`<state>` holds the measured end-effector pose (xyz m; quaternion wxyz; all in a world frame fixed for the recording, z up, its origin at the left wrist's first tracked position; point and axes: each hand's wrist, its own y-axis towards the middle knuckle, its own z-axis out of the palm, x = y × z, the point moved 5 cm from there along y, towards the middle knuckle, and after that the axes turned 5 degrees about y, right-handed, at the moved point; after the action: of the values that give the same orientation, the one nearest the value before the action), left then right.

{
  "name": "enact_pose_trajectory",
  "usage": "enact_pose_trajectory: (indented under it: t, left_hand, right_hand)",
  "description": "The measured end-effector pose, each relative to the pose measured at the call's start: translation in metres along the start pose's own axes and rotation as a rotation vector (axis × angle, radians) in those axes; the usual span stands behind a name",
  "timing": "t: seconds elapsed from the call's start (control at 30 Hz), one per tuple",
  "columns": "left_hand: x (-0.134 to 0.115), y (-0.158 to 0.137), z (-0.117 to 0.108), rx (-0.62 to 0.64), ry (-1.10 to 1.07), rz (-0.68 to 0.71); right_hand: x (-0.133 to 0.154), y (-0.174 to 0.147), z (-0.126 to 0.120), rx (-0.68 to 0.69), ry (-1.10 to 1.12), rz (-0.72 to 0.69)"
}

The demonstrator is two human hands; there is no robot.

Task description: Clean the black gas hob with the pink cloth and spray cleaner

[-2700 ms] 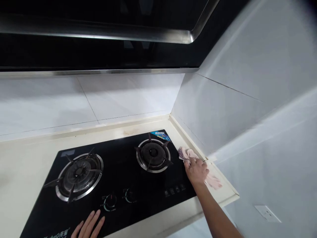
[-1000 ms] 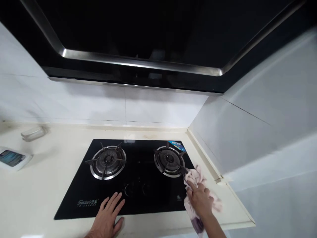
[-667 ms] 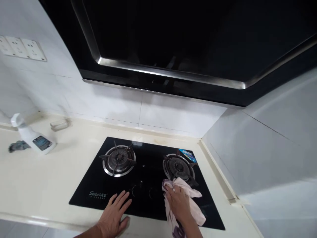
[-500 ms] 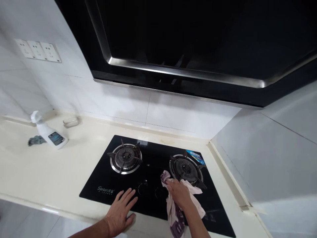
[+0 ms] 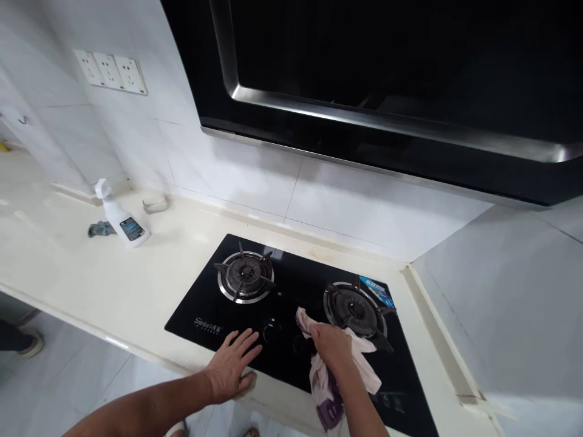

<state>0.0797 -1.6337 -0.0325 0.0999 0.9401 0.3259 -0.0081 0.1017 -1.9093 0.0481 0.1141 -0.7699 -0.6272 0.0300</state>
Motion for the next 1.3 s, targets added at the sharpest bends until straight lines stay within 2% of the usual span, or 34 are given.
enact_pose_trajectory:
  t: [0.1, 0.2, 0.27, 0.4, 0.47, 0.53, 0.67, 0.73, 0.8, 0.93, 1.0, 1.07, 1.1, 1.17, 1.23, 1.3]
  left_hand:
    - [0.0, 0.0, -0.002, 0.004, 0.005, 0.0]
    - [0.0, 0.001, -0.006, 0.001, 0.013, 0.006]
    - [0.0, 0.001, -0.007, -0.002, 0.013, 0.011]
    - [0.0, 0.001, -0.005, 0.01, 0.006, 0.011]
    - [0.0, 0.002, -0.005, 0.015, 0.005, 0.006]
    - [0.0, 0.002, -0.005, 0.012, 0.003, 0.002]
    - [-0.001, 0.002, -0.008, 0.019, 0.006, 0.008]
    - [-0.001, 0.002, -0.009, 0.02, 0.008, 0.009]
    - [-0.001, 0.002, -0.009, 0.013, 0.001, 0.005]
    - [-0.002, 0.003, -0.01, 0.013, -0.025, -0.006]
    - [-0.003, 0.004, -0.012, 0.014, -0.035, -0.011]
    - [-0.004, 0.004, -0.014, 0.015, -0.041, -0.012]
    - [-0.004, 0.004, -0.015, 0.018, -0.042, -0.012]
    - [-0.004, 0.005, -0.015, 0.027, -0.039, -0.014]
    - [-0.004, 0.004, -0.013, 0.025, -0.036, -0.017]
    - [-0.003, 0.003, -0.011, 0.006, -0.038, -0.017]
  right_hand:
    - [0.006, 0.004, -0.005, -0.028, -0.018, 0.073]
    - [-0.002, -0.005, 0.001, -0.085, -0.029, 0.048]
    - [-0.017, -0.02, 0.015, -0.101, -0.022, 0.015]
    - [-0.045, -0.066, 0.048, -0.143, -0.036, 0.091]
    - [-0.037, -0.086, 0.059, -0.161, -0.046, 0.084]
    - [-0.016, -0.097, 0.065, -0.17, -0.032, 0.029]
    - [0.024, -0.095, 0.063, -0.183, 0.075, -0.077]
    - [0.021, -0.088, 0.061, -0.16, 0.147, -0.061]
    - [-0.002, -0.083, 0.057, -0.153, 0.157, 0.032]
    - [-0.066, -0.079, 0.028, -0.32, 0.066, 0.222]
    - [-0.092, -0.078, 0.01, -0.318, 0.153, 0.322]
    - [-0.108, -0.077, -0.01, -0.32, 0.332, 0.413]
    - [-0.111, -0.078, -0.024, -0.379, 0.431, 0.436]
    - [-0.113, -0.082, -0.055, -0.612, 0.593, 0.438]
    - [-0.107, -0.085, -0.086, -0.852, 0.723, 0.393]
    - [-0.097, -0.079, -0.109, -1.021, 0.826, 0.341]
